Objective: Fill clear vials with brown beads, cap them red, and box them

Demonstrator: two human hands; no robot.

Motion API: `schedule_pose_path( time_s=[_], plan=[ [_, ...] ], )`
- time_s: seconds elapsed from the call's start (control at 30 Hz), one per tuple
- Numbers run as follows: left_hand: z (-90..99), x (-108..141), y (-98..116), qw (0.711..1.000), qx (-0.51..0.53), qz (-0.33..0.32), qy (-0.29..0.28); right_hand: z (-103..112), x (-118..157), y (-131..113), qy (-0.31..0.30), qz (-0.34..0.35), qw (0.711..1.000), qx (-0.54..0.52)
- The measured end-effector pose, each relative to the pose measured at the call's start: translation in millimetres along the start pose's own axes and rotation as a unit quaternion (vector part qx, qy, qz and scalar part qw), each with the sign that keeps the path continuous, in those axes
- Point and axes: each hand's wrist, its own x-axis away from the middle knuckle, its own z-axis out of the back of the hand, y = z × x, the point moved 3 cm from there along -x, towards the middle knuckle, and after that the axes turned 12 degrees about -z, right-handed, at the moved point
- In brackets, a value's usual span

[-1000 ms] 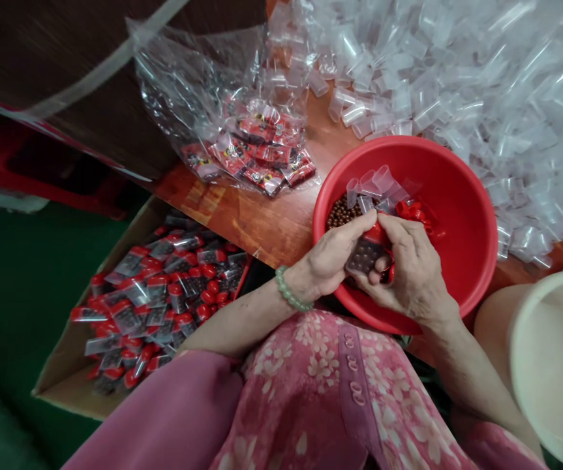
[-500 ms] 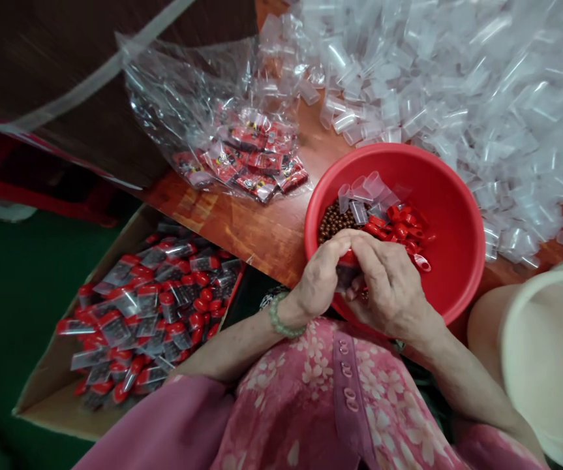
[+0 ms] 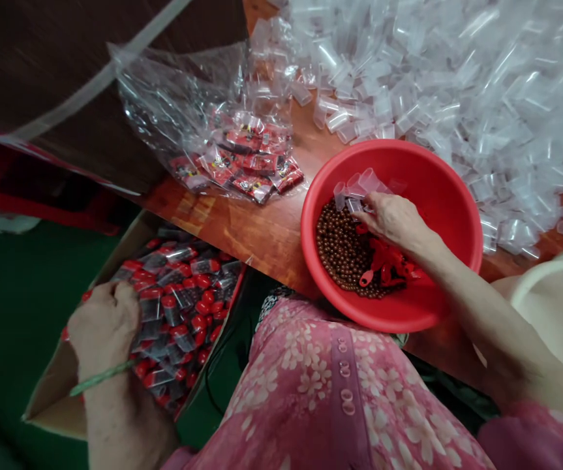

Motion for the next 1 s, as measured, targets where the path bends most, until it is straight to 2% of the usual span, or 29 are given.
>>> schedule_pose_path(
  time_s=[0.03,0.1,0.13,0.2,0.27,0.33,0.37,0.43,0.53,0.6,0.7,0.9,1.0],
  plan=[
    [7.6,6,-10,0.997,-0.055,0.017,0.055,-3,-6,-4,0.003,-0.021,1.0,0.0],
    [14.3,13,-20,0.971,-0.164,0.032,0.17,-11,-16,-8,0.009,-0.053,0.998,-0.018],
    [11.7,12,-19,0.959,-0.195,0.023,0.206,-15,-19,-8,0.008,-0.064,0.997,-0.031],
    [-5.0,1,-3,0.955,-0.183,-0.028,0.23,-20,-24,-4,0.0,-0.076,0.995,-0.057],
    [-33.0,-20,32,0.964,-0.131,-0.085,0.214,-21,-22,-1,-0.012,-0.067,0.995,-0.071],
    [-67.6,-44,77,0.972,-0.082,-0.114,0.191,-20,-15,-1,-0.022,-0.015,0.998,-0.063],
    [-87.4,-57,101,0.978,-0.054,-0.124,0.158,-19,-11,-2,-0.021,0.014,0.999,-0.041],
    [-124.6,-80,145,0.975,-0.014,-0.188,0.121,-18,-2,-7,-0.004,0.06,0.998,0.032],
    [-169.4,-102,182,0.964,0.026,-0.251,0.081,-20,4,-15,0.009,0.102,0.986,0.132],
    [-188.7,-109,190,0.958,0.031,-0.277,0.063,-22,3,-22,-0.003,0.138,0.978,0.158],
    [-202.9,-113,188,0.955,0.025,-0.289,0.064,-22,0,-34,-0.018,0.185,0.969,0.163],
    [-205.5,-113,183,0.965,0.029,-0.255,0.058,-23,12,-65,-0.062,0.305,0.942,0.123],
    [-204.9,-113,185,0.968,0.021,-0.243,0.063,-26,14,-63,-0.109,0.319,0.94,0.05]
  ],
)
